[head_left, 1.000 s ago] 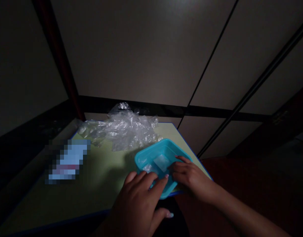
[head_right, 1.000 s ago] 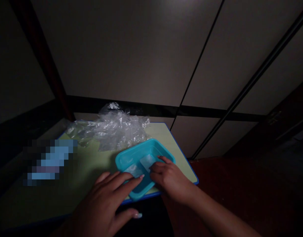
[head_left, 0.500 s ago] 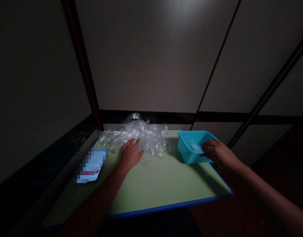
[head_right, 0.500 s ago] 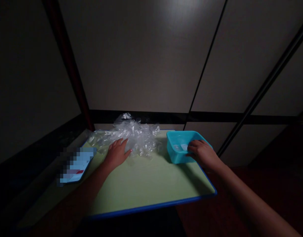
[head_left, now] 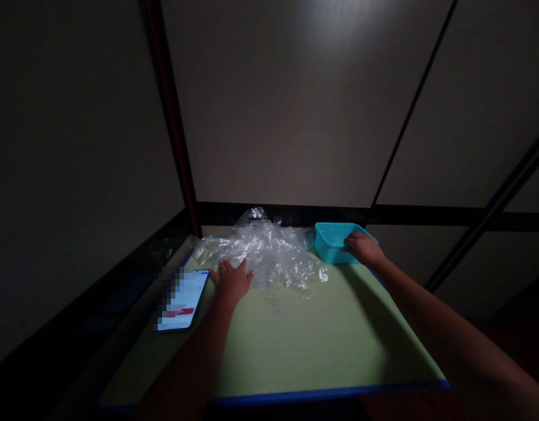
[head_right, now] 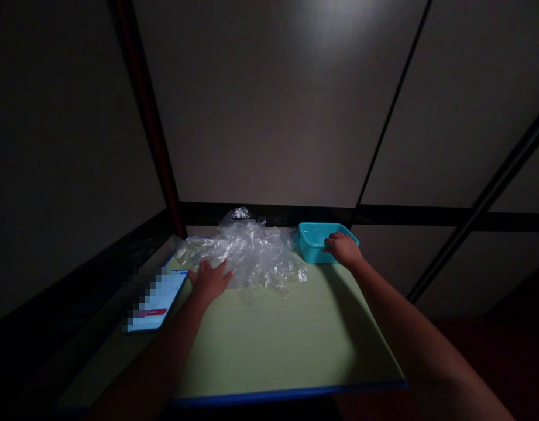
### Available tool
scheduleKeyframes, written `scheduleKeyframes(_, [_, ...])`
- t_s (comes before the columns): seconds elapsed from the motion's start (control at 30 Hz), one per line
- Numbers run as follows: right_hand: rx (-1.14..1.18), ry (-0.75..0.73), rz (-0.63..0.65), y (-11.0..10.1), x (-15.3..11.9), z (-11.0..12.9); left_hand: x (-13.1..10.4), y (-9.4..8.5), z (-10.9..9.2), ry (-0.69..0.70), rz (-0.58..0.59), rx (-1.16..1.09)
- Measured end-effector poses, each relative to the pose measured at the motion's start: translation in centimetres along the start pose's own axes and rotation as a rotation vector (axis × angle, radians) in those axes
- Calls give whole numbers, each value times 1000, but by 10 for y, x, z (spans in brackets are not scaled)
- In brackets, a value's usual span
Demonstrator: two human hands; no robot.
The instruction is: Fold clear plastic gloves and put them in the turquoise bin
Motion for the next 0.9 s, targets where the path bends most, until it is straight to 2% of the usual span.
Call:
scheduleKeyframes(0.13, [10,11,-32,7,12,-7,3,4,-1,31,25,-11])
scheduleKeyframes(0.37, [-6,-3,-93,4,8,-12,4,-14,0,21,-111,-94])
scheduleKeyframes(0.43, [-24,-14,-149,-5,0,-4,1,-31,3,11,-222,-146])
scheduleKeyframes(0.5, [-41,-21,-236,-17,-9,11,-7,-55,6,19,-383,-205])
scheduleKeyframes(0.6, [-1,48,-444,-44,-25,40,-30,-88,9,69,-636,-232])
scheduleKeyframes(0.7, [245,86,-570,-57,-34,78,-58,-102,2,173,-811,-215])
scheduleKeyframes(0.77, [548,55,-564,-52,-32,105,-77,-101,-15,330,-897,-197])
scheduleKeyframes(0.83, [982,48,-436,-32,-24,131,-101,-97,-41,559,-999,-169])
scheduleKeyframes(0.9, [1433,139,-186,1,-16,155,-121,-91,-66,781,-1030,-137])
Point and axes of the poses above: each hand's wrist, its own x-axis towards the middle knuckle, its own y-axis out of the palm, z = x × y, the point moved 8 cm from there along x, towards the middle knuckle, and after that the axes turned 12 degrees about x, right-handed, at the moved point
